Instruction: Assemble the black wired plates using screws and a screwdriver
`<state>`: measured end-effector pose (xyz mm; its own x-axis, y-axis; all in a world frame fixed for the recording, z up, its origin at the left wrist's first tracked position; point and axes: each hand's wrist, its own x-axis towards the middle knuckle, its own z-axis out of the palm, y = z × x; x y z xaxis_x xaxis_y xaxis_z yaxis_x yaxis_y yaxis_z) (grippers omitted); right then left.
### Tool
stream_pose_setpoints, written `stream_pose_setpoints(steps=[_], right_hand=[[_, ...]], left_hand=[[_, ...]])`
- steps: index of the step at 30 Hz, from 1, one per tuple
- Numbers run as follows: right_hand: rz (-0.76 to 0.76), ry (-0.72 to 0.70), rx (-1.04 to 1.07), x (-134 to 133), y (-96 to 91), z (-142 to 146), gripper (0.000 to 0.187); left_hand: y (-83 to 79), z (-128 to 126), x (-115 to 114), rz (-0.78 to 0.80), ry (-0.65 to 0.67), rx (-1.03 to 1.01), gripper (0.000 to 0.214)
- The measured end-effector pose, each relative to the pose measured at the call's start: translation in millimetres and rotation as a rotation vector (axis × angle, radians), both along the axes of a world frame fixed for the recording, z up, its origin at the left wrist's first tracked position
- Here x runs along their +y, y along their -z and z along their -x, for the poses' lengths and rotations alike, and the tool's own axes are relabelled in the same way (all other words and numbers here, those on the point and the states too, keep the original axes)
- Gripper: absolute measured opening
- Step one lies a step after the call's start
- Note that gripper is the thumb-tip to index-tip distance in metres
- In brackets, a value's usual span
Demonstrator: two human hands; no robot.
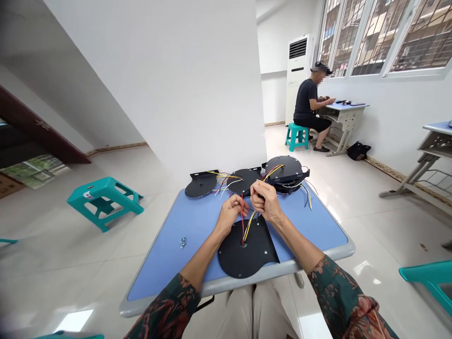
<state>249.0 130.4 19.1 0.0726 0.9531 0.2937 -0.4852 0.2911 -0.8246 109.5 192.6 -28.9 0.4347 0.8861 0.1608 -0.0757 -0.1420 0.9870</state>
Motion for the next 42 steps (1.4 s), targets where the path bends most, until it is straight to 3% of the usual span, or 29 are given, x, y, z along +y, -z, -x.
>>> stream_pose_setpoints(steps=[4, 9, 17, 27, 39, 42], right_hand=[[-0.007, 0.004, 0.042, -6, 3.1, -1, 0.032], [-0.014, 0.01, 0.009, -16, 2.0, 0, 0.033], [-0.023, 0.03, -0.065, -16, 9.4, 3, 0.035], [-0.046, 0.034, -0.061, -15, 10.6, 3, 0.034], [-0.058, 0.033, -0.048, -16, 7.1, 5, 0.035], [-0.037, 0.087, -0.021, -15, 7.3, 5, 0.034]], left_hand=[[9.6, 2, 0, 0.013, 0.054, -0.018, 0.015], [4.8, 4, -5, 0.019, 0.125, 0.073, 0.019], [-15.3, 7, -21, -0.341, 0.163, 0.108, 0.01], [-13.3, 8, -19, -0.517, 0.219, 0.312, 0.02], [-11.5, 6, -18, -0.567, 0.223, 0.415, 0.033], [-9.3, 5, -18, -0.568, 0.221, 0.416, 0.033]])
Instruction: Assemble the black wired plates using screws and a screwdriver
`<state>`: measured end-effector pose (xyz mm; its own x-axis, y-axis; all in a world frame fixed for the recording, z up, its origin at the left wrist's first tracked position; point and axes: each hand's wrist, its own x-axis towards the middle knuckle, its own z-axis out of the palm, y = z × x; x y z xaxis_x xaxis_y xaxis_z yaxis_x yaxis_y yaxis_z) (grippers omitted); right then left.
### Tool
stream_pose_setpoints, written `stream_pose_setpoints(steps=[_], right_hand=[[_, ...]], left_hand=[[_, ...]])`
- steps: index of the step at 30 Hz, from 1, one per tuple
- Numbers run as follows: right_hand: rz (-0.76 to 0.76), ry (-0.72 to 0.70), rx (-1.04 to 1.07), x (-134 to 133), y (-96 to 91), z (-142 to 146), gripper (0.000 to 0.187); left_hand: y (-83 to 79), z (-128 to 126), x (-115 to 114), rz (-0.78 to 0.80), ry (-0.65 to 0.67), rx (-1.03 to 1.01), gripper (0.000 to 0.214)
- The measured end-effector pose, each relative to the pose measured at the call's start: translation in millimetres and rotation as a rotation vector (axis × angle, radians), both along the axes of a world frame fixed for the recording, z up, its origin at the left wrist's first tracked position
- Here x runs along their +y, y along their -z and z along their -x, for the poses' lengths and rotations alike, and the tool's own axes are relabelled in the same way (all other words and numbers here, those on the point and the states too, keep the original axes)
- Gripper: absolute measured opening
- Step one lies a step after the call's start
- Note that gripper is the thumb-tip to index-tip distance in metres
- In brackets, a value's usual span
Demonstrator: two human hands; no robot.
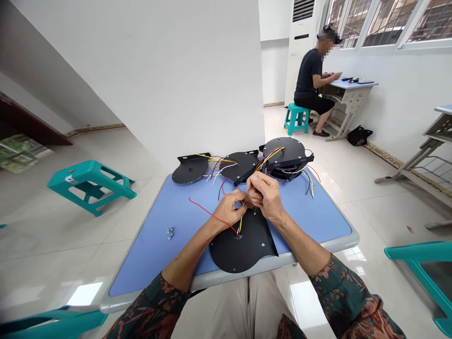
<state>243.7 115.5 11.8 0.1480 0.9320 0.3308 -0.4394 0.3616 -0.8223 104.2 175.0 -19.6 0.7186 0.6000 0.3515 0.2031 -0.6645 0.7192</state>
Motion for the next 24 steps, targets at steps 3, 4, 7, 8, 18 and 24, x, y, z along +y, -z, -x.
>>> stream_pose_setpoints(steps=[3, 4, 7, 8, 18, 24], right_hand=[[0.031, 0.08, 0.04, 1.1, -0.1, -0.2, 0.032], [0.037, 0.093, 0.046, 1.3, -0.3, -0.3, 0.031], [0.04, 0.101, 0.04, 1.0, -1.4, 0.3, 0.032], [0.037, 0.098, 0.033, 0.7, -1.9, 0.9, 0.033], [0.012, 0.077, -0.004, -0.7, -3.5, 3.8, 0.035], [0.019, 0.113, 0.043, -0.7, -4.2, 0.6, 0.033]], left_hand=[[3.0, -0.4, 1.3, 0.004, 0.002, 0.015, 0.033], [3.7, -0.5, 1.6, 0.003, 0.002, 0.022, 0.032], [3.6, -0.8, 1.7, -0.014, -0.004, 0.035, 0.027], [3.1, -0.9, 1.4, -0.021, -0.002, 0.035, 0.025], [2.6, -2.9, -1.1, -0.033, 0.076, -0.016, 0.009], [2.5, -3.6, 0.5, -0.048, 0.082, 0.015, 0.011]])
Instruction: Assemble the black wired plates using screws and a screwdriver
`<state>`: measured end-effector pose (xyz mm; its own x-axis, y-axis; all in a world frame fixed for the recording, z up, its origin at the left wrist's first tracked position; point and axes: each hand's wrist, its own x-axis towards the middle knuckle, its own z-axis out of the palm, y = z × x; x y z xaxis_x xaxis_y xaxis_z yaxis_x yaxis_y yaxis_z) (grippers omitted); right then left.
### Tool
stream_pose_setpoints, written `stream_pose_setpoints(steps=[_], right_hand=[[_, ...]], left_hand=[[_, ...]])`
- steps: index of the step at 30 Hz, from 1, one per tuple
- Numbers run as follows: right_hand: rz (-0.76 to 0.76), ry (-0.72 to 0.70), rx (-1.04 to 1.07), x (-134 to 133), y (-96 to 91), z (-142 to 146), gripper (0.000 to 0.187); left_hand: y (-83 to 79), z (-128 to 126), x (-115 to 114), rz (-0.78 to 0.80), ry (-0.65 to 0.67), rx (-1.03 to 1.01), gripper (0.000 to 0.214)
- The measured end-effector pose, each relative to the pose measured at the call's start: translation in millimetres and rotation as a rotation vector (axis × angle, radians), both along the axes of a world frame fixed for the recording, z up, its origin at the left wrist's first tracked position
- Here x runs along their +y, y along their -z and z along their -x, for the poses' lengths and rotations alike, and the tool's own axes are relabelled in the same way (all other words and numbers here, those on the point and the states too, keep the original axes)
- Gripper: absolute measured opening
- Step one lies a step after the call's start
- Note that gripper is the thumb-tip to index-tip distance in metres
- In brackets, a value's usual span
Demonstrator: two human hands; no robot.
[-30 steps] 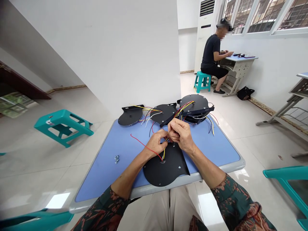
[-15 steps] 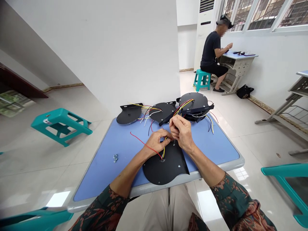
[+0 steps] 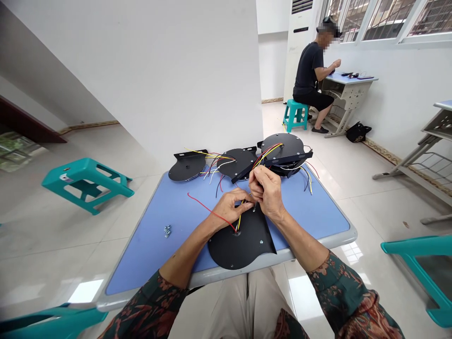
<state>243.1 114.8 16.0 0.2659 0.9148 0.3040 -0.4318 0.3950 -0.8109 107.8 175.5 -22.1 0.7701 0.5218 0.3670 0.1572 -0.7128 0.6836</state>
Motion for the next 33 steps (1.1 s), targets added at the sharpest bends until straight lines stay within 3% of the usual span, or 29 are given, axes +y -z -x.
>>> stream_pose_setpoints(steps=[19, 26, 33], right_hand=[[-0.002, -0.037, -0.085, -2.6, -0.3, 3.0, 0.038], [0.001, -0.168, -0.195, -1.6, 1.8, 1.5, 0.037], [0.117, 0.074, -0.052, 4.7, -0.7, -1.2, 0.036]], left_hand=[[-1.6, 0.1, -0.6, 0.031, -0.021, 0.011, 0.014], [1.2, 0.2, 0.2, 0.083, -0.034, 0.044, 0.015], [-3.5, 0.5, -0.5, 0.031, 0.002, 0.054, 0.018]])
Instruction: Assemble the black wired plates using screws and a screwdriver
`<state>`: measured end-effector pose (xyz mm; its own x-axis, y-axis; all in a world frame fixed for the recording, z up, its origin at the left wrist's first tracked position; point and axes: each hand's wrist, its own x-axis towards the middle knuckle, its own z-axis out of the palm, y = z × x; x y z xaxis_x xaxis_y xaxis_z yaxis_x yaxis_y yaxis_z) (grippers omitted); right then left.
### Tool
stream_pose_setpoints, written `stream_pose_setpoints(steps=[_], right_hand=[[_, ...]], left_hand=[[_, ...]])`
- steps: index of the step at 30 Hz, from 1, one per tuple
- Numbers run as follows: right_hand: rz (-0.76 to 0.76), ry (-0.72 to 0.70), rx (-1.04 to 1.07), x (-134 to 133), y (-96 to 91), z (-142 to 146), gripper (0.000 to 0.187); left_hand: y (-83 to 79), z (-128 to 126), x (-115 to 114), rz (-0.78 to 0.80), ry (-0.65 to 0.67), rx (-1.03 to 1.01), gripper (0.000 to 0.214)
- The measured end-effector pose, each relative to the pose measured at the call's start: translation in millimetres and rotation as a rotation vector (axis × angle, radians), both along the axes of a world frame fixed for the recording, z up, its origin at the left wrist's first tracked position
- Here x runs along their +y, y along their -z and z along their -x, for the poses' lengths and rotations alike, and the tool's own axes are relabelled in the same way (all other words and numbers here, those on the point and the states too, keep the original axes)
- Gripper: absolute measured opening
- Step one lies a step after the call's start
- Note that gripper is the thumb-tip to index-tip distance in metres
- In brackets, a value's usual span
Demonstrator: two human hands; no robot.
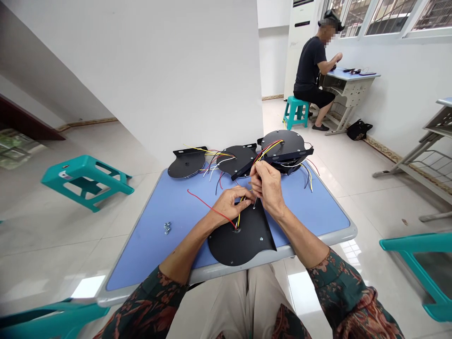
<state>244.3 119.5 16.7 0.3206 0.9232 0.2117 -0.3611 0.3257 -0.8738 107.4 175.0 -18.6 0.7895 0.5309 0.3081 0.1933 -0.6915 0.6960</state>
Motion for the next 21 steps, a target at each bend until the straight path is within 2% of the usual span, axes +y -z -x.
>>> stream_pose_setpoints(steps=[4, 9, 13, 21], right_hand=[[-0.012, 0.034, -0.058, 1, 1.9, 2, 0.034], [-0.087, -0.079, -0.152, 0, 3.8, 1, 0.03], [-0.108, -0.188, -0.248, -1, 0.6, -5, 0.032], [-0.129, -0.195, -0.481, 0, -3.2, -13, 0.038]], left_hand=[[0.1, 0, 0, 0.002, 0.016, -0.021, 0.013], [3.3, -2, 1, 0.026, -0.004, -0.057, 0.004], [6.2, -3, 3, 0.026, -0.009, -0.069, 0.011], [13.6, -4, 7, 0.042, 0.002, -0.084, 0.014]])
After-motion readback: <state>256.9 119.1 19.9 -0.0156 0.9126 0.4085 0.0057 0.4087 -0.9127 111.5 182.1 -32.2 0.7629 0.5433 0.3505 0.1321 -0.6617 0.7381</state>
